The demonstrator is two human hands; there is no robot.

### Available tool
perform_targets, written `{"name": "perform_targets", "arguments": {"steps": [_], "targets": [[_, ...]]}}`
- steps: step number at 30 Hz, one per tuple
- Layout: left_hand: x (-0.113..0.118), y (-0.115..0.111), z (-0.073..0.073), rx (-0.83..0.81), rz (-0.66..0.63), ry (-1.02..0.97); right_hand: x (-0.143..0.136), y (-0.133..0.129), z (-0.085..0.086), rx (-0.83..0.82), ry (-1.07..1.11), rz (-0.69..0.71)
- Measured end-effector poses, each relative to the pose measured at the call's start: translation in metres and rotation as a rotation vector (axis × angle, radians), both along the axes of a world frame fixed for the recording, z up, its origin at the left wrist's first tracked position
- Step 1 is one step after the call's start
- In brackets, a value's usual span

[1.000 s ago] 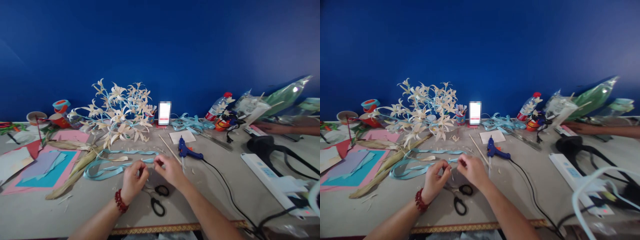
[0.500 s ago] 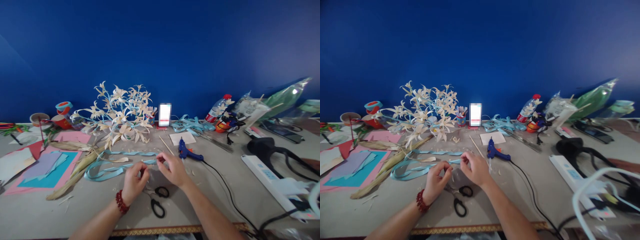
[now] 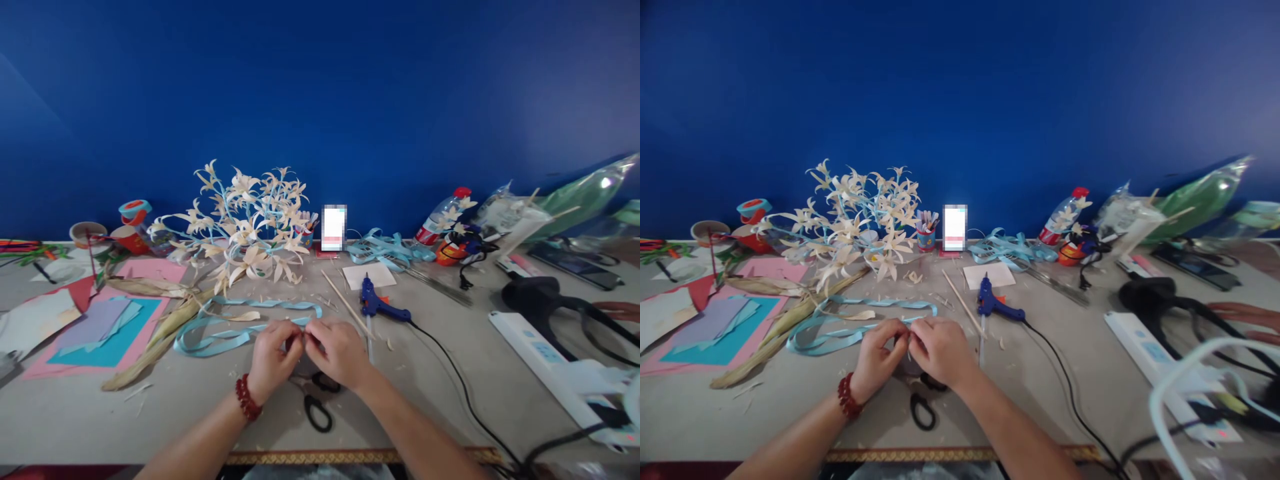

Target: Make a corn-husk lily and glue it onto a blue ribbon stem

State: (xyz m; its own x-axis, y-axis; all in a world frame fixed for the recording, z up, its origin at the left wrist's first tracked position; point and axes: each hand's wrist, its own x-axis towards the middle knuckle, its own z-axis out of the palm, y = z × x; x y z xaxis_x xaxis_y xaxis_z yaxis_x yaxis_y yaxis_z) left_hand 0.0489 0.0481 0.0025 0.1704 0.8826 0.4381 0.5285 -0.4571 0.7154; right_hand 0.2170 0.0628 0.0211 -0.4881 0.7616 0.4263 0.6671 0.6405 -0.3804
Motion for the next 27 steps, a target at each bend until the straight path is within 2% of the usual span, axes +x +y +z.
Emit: {"name": "perform_targets", "arguments": {"steps": [7,12,14,17,21,27], "targets": [[-0.008,0.007,0.002,-0.021,0.111,-0.025,0.01,0.003,0.003,0.045,0.115,-0.069],[-0.003,0.003,0.006,-0.011,-0.002,-0.049,0.003,0.001,-0.002,0.023,0.081,-0.028],[-0.002,0.002,0.005,0.004,-0.01,-0.028,0.0,0.0,-0.003,0.012,0.056,-0.015],[-0.004,0.004,0.002,0.012,0.041,0.004,0.003,0.0,-0.002,0.024,0.072,-0.033],[-0.011,0.008,0.003,0.012,0.119,-0.016,0.012,0.003,0.005,0.043,0.196,-0.081],[-0.003,0.003,0.008,-0.018,-0.021,-0.049,0.005,0.001,0.001,0.03,0.142,-0.023]]}}
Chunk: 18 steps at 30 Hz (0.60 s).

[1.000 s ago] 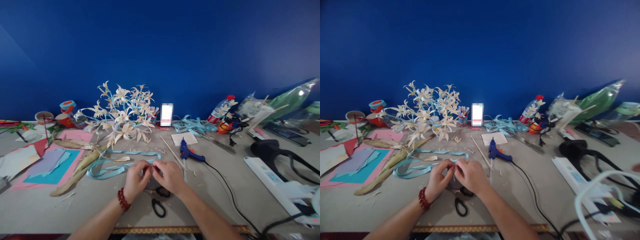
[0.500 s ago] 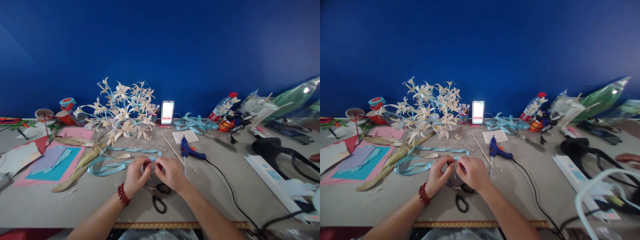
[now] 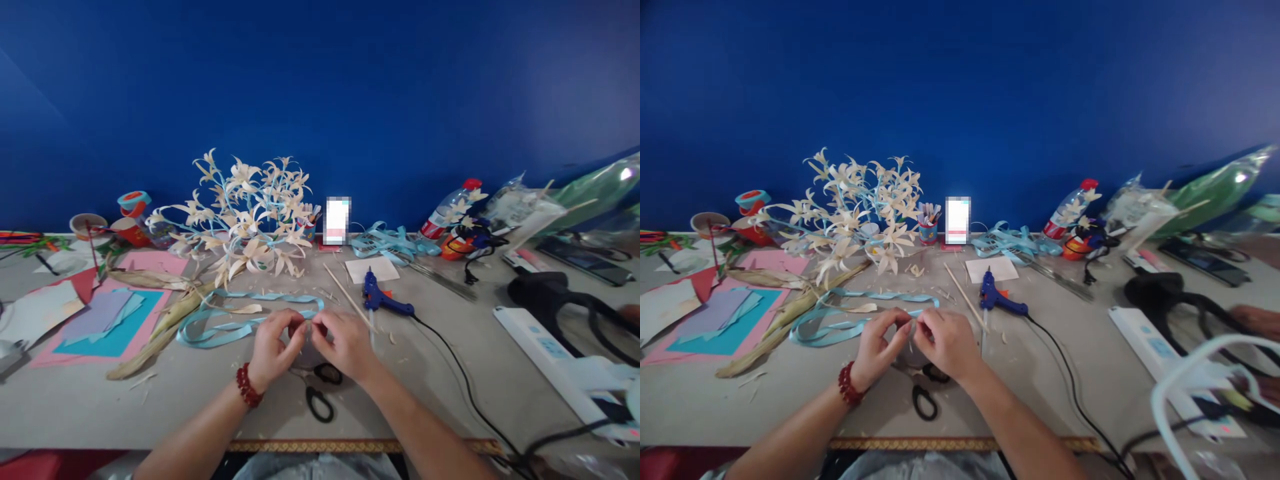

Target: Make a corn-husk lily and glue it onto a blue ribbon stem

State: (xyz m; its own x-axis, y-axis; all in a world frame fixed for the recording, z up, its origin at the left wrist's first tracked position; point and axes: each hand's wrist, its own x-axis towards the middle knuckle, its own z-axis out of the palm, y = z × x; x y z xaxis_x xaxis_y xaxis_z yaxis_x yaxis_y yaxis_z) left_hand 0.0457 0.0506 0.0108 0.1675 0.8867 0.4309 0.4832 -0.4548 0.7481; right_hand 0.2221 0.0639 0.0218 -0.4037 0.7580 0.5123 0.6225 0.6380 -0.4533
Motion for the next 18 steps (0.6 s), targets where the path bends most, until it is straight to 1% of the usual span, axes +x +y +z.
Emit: {"name": "perform_targets", "arguments": {"steps": [4,7,9,11,13,15,18], "targets": [[0.003,0.0,-0.004,0.01,0.031,0.035,-0.005,-0.002,-0.006,0.016,-0.049,-0.003],[-0.001,0.002,-0.007,-0.007,0.1,0.056,-0.002,-0.001,-0.005,0.041,-0.005,-0.039],[-0.004,0.003,-0.005,-0.012,0.143,0.044,-0.001,-0.001,-0.003,0.059,0.043,-0.073],[-0.003,0.001,-0.002,-0.019,0.119,0.013,0.0,-0.001,-0.002,0.064,0.069,-0.087],[-0.001,-0.001,0.001,-0.033,0.047,-0.018,-0.002,-0.002,-0.002,0.047,0.063,-0.061],[0.004,-0.003,0.001,-0.049,0.002,-0.045,-0.005,-0.003,-0.003,0.029,0.049,-0.036],[0.007,-0.004,-0.003,-0.059,0.013,-0.064,-0.008,-0.005,-0.004,0.039,0.038,-0.039]]}}
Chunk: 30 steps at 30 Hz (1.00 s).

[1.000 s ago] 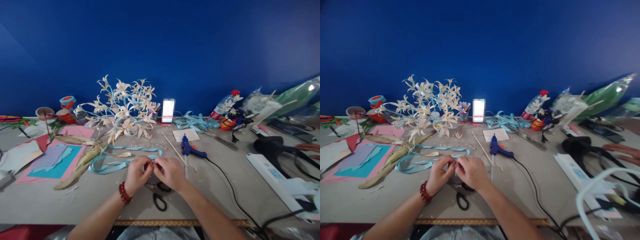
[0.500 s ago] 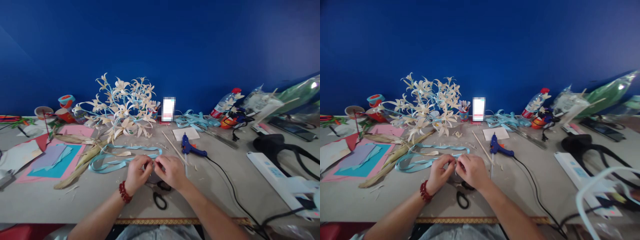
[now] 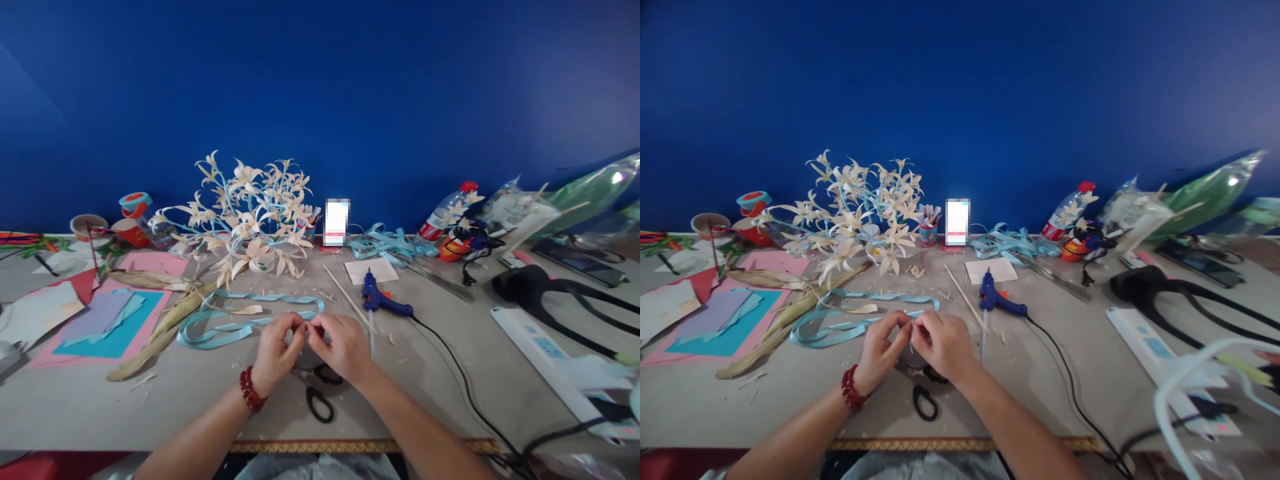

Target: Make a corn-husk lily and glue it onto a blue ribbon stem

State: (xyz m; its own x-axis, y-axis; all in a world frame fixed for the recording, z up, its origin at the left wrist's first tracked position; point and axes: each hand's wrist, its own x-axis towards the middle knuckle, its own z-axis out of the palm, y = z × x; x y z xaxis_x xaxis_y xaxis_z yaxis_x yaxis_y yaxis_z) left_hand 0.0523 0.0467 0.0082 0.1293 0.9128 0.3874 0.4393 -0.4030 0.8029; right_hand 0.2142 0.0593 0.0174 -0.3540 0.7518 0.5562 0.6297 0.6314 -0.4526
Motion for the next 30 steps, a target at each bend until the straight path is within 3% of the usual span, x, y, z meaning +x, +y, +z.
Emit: {"name": "perform_targets", "arguments": {"steps": [5,11,20,27,30], "targets": [[-0.006,0.002,-0.005,-0.029,0.11,-0.047,0.008,0.004,0.003,0.005,0.109,-0.056],[-0.005,0.0,0.004,0.003,-0.009,-0.042,0.008,0.005,0.001,-0.051,0.097,-0.005],[-0.003,0.0,0.0,0.075,0.035,0.051,-0.003,0.002,-0.001,-0.204,0.059,0.058],[-0.003,-0.001,-0.001,0.109,0.125,0.071,0.011,0.011,-0.002,-0.141,0.06,-0.043],[-0.004,0.0,-0.001,0.099,0.117,0.08,0.013,0.012,0.003,-0.177,0.085,-0.008]]}}
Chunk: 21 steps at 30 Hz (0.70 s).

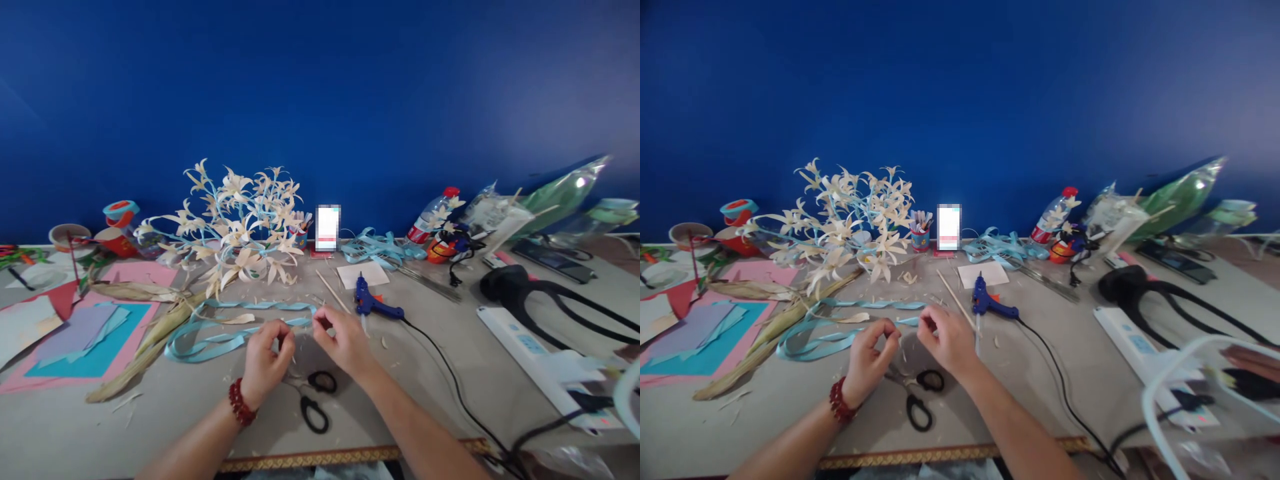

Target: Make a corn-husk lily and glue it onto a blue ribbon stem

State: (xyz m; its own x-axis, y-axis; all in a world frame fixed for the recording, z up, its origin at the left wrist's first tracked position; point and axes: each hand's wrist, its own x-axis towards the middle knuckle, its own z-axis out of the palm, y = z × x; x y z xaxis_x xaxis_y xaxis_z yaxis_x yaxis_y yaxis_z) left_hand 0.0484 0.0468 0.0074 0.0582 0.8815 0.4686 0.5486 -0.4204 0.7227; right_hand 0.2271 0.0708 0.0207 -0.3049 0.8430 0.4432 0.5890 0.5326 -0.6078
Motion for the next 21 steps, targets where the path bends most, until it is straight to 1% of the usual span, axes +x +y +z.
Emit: {"name": "perform_targets", "arguments": {"steps": [2,4,6,9,13,16,18,21], "targets": [[0.0,0.0,0.0,-0.015,-0.034,0.022,-0.005,-0.003,0.002,-0.039,-0.01,0.07],[0.001,0.0,-0.001,-0.027,-0.057,0.036,-0.011,-0.005,0.002,-0.059,-0.046,0.098],[0.001,-0.001,-0.002,-0.032,-0.065,0.038,-0.014,-0.005,-0.001,-0.065,-0.073,0.093],[0.001,-0.001,-0.002,-0.032,-0.07,0.042,-0.007,-0.001,-0.003,-0.072,-0.073,0.091],[0.0,-0.002,-0.001,-0.028,-0.045,0.041,0.006,0.006,0.001,-0.071,-0.013,0.027],[0.0,-0.001,-0.001,-0.027,-0.055,0.037,0.003,0.004,0.005,-0.11,0.02,0.099],[0.001,-0.001,-0.001,-0.031,-0.073,0.043,-0.003,0.001,0.006,-0.124,-0.024,0.137],[0.002,-0.001,-0.001,-0.038,-0.082,0.06,-0.007,0.0,0.004,-0.113,-0.122,0.134]]}}
